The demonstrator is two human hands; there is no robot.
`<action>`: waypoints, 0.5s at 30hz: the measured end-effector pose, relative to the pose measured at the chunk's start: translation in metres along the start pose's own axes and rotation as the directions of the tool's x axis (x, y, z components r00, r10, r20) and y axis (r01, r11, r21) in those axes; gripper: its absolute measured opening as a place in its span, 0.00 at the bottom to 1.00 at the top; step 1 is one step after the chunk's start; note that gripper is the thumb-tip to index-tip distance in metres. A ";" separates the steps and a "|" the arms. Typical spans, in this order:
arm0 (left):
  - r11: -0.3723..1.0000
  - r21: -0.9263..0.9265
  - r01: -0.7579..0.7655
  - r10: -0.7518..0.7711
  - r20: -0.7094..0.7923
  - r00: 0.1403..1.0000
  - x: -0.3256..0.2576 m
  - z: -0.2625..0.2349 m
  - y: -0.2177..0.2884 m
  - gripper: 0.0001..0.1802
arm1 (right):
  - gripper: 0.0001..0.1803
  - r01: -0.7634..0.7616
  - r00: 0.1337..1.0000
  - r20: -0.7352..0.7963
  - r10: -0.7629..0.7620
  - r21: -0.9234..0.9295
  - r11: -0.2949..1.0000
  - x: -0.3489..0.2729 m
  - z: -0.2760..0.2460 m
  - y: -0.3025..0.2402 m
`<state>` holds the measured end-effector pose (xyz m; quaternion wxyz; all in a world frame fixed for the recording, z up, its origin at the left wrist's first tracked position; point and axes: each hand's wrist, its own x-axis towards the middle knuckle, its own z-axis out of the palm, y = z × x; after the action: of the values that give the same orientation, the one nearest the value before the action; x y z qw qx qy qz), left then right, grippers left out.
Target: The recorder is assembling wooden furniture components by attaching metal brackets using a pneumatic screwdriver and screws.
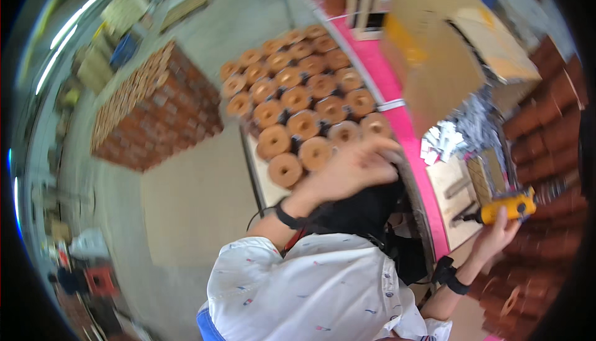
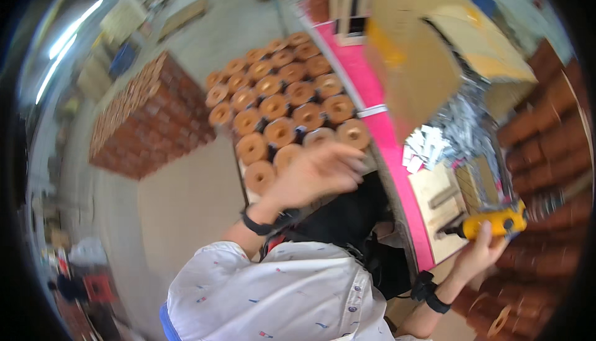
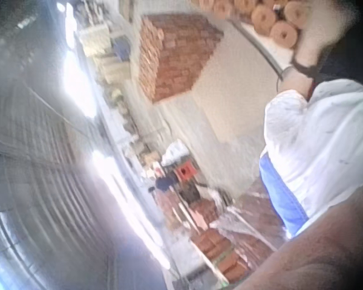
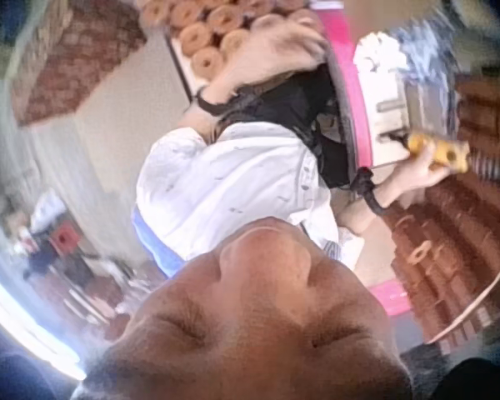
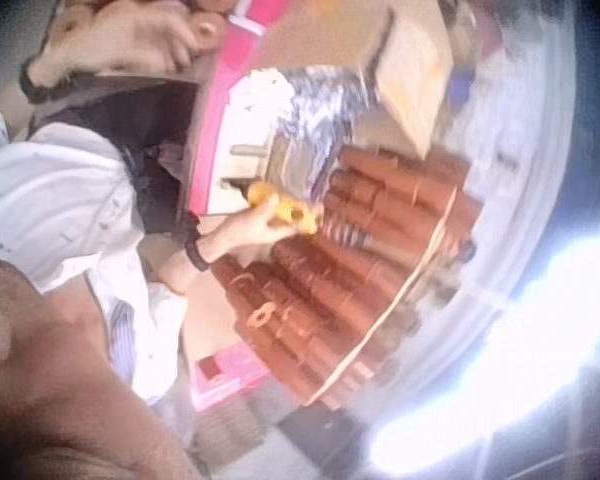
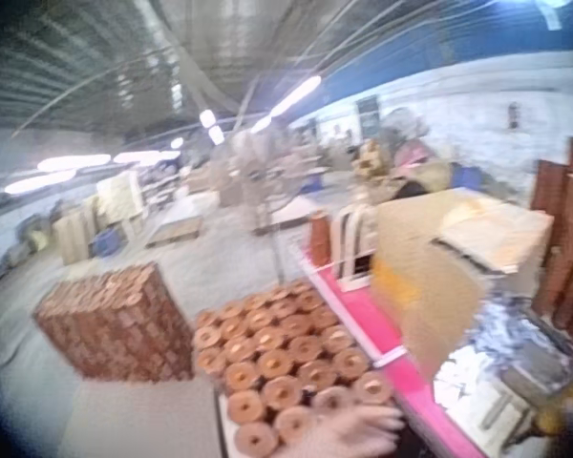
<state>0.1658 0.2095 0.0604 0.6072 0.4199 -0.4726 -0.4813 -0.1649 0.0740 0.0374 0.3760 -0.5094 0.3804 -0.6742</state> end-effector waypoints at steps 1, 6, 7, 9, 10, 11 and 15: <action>0.981 0.187 0.056 -0.087 0.163 0.983 0.019 0.029 -0.005 0.32 | 0.26 0.004 0.999 0.040 -0.003 -0.033 0.999 -0.009 0.009 -0.004; 0.964 0.261 -0.055 -0.110 0.576 0.810 0.082 0.142 -0.040 0.45 | 0.21 -0.039 0.945 0.291 0.148 -0.349 0.936 -0.032 0.019 -0.048; 0.984 0.160 0.073 -0.151 0.558 0.816 0.088 0.150 -0.046 0.39 | 0.21 -0.055 0.967 0.213 0.137 -0.350 0.935 -0.032 0.017 -0.060; 0.972 0.090 0.215 -0.231 0.504 0.832 0.094 0.160 -0.049 0.22 | 0.20 0.365 0.911 0.371 -0.179 -0.528 0.767 -0.030 0.006 -0.083; 0.969 0.118 0.218 -0.247 0.534 0.808 0.097 0.162 -0.053 0.22 | 0.19 0.391 0.914 0.321 -0.249 -0.528 0.754 -0.033 -0.004 -0.104; 0.972 0.093 0.218 -0.235 0.494 0.837 0.100 0.164 -0.058 0.21 | 0.19 0.416 0.909 0.271 -0.317 -0.532 0.737 -0.040 -0.016 -0.127; 0.979 0.113 0.173 -0.205 0.462 0.863 0.110 0.173 -0.064 0.25 | 0.11 0.723 0.676 0.128 -0.726 -0.310 0.618 -0.092 -0.077 -0.177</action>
<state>-0.0060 0.0801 0.0518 0.4096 0.3549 -0.5783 -0.6098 -0.2431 0.2417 0.1447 -0.0218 -0.6719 0.2536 -0.6956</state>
